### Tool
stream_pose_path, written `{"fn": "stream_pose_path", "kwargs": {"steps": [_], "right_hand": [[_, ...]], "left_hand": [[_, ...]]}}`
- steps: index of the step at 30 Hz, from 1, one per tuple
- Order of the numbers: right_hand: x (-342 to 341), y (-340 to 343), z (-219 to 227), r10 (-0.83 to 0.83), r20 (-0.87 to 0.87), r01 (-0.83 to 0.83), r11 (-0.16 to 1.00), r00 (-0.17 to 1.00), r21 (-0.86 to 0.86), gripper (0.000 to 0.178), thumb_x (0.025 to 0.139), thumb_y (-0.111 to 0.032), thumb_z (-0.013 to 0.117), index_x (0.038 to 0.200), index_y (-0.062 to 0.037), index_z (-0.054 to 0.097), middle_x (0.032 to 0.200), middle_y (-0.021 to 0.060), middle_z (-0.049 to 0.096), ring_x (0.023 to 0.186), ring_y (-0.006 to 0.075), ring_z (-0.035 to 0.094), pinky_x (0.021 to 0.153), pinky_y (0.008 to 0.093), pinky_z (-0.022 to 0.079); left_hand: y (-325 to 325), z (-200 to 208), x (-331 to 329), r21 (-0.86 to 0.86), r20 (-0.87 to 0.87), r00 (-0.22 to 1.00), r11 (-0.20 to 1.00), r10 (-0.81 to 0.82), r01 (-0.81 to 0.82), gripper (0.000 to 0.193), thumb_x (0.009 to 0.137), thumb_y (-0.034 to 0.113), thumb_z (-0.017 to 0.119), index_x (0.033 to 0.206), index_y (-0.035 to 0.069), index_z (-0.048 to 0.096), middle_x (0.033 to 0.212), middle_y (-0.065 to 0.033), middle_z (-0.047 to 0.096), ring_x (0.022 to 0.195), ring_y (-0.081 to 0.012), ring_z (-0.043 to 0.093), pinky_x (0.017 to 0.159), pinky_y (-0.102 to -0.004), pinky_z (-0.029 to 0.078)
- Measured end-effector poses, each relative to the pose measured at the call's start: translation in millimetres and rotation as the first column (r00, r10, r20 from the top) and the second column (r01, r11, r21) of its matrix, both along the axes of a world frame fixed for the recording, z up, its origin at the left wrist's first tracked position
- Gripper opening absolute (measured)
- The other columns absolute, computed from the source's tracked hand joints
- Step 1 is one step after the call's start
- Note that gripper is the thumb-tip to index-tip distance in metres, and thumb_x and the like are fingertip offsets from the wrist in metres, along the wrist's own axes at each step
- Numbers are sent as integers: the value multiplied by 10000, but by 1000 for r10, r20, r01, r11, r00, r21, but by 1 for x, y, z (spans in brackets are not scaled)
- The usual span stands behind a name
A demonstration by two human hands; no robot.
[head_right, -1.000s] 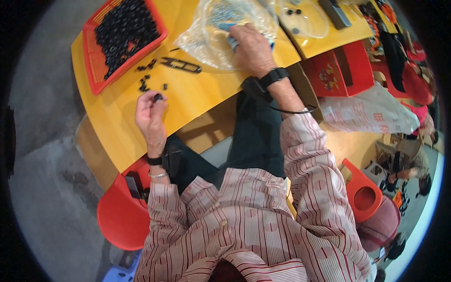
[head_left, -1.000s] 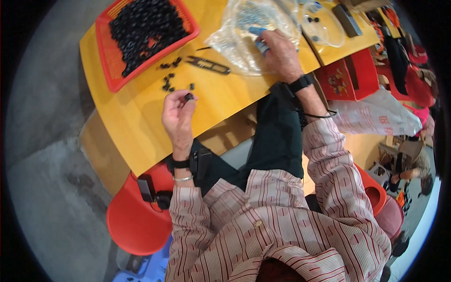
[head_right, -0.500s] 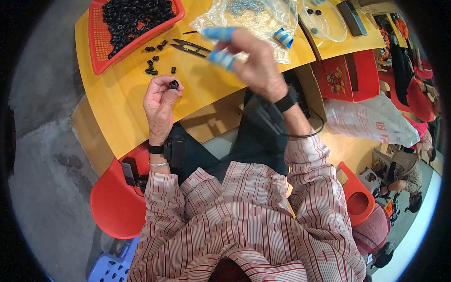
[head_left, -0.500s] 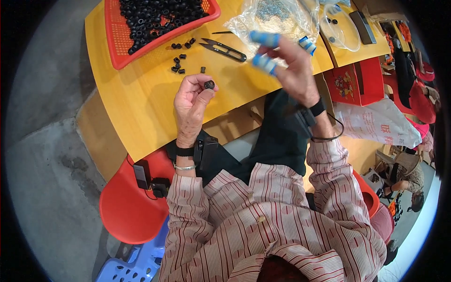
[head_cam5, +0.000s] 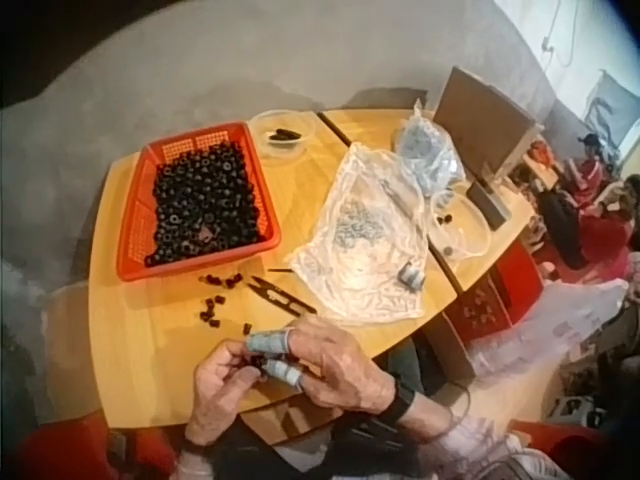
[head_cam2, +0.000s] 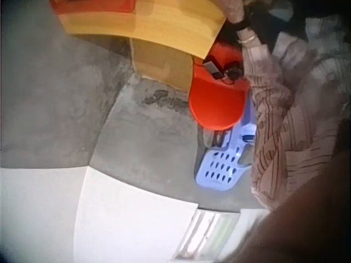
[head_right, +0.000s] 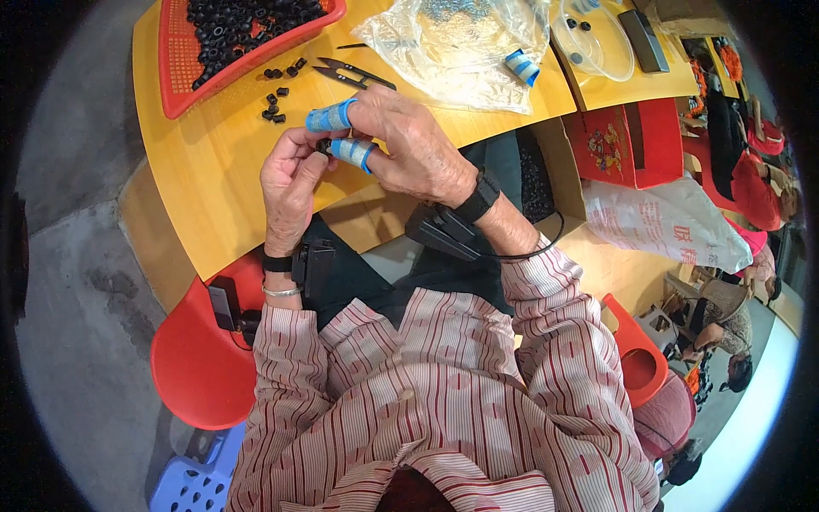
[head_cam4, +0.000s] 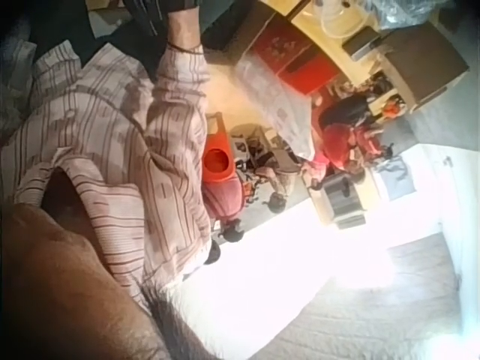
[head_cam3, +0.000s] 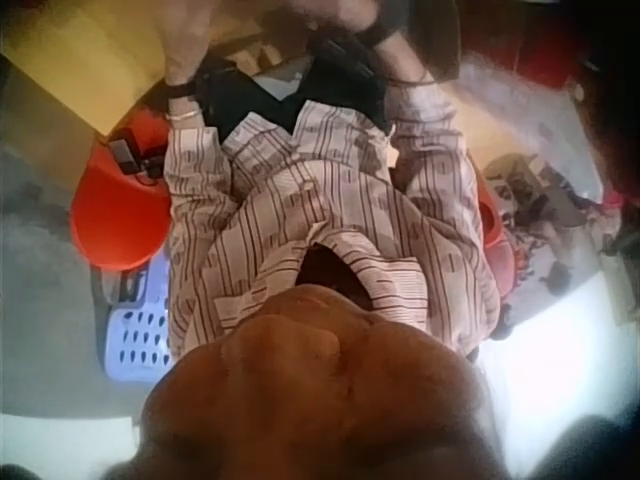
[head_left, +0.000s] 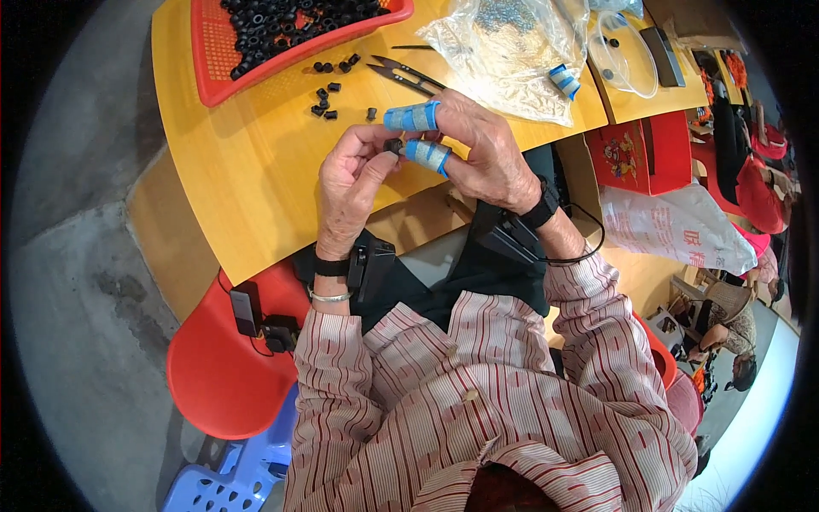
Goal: The person assembles small components by picking up plastic pieces from the table and inserting small parts into them by hand.
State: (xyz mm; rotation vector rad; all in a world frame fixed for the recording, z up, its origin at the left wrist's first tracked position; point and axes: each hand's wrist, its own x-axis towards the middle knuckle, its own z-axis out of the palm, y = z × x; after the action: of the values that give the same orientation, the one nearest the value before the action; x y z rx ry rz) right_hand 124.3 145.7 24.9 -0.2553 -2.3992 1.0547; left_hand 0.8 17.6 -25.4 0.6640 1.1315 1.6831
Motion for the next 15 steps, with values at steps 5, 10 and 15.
{"fn": "stream_pose_path", "kwargs": {"steps": [5, 10, 15], "right_hand": [[-5, -3, 3, 3, -4, -3, 991, 1000, 136, 289, 721, -25, 669, 1004, -50, 622, 772, 97, 553, 731, 282, 536, 642, 352, 450], [-1, -7, 6, -31, 3, 31, 996, 1000, 89, 324, 713, -9, 676, 1029, -56, 621, 787, 78, 573, 712, 231, 544, 632, 323, 459], [4, -5, 3, -90, -3, 90, 995, 996, 47, 360, 733, 7, 673, 1083, -61, 623, 810, 56, 600, 680, 166, 562, 618, 280, 469]], "left_hand": [[-1, 2, -2, 11, -12, 1000, 1000, -24, 24, 199, 893, 54, 530, 1084, 0, 509, 1037, -65, 582, 852, -88, 532, 783, -229, 445], [0, 2, -2, 38, 43, 999, 999, -18, 16, 210, 897, 77, 540, 1089, -2, 505, 985, -51, 573, 837, -91, 531, 761, -222, 439], [-2, 1, -6, 40, 118, 991, 997, -64, 59, 207, 912, 88, 493, 1088, -20, 505, 868, -67, 592, 766, -91, 520, 720, -203, 413]]}}
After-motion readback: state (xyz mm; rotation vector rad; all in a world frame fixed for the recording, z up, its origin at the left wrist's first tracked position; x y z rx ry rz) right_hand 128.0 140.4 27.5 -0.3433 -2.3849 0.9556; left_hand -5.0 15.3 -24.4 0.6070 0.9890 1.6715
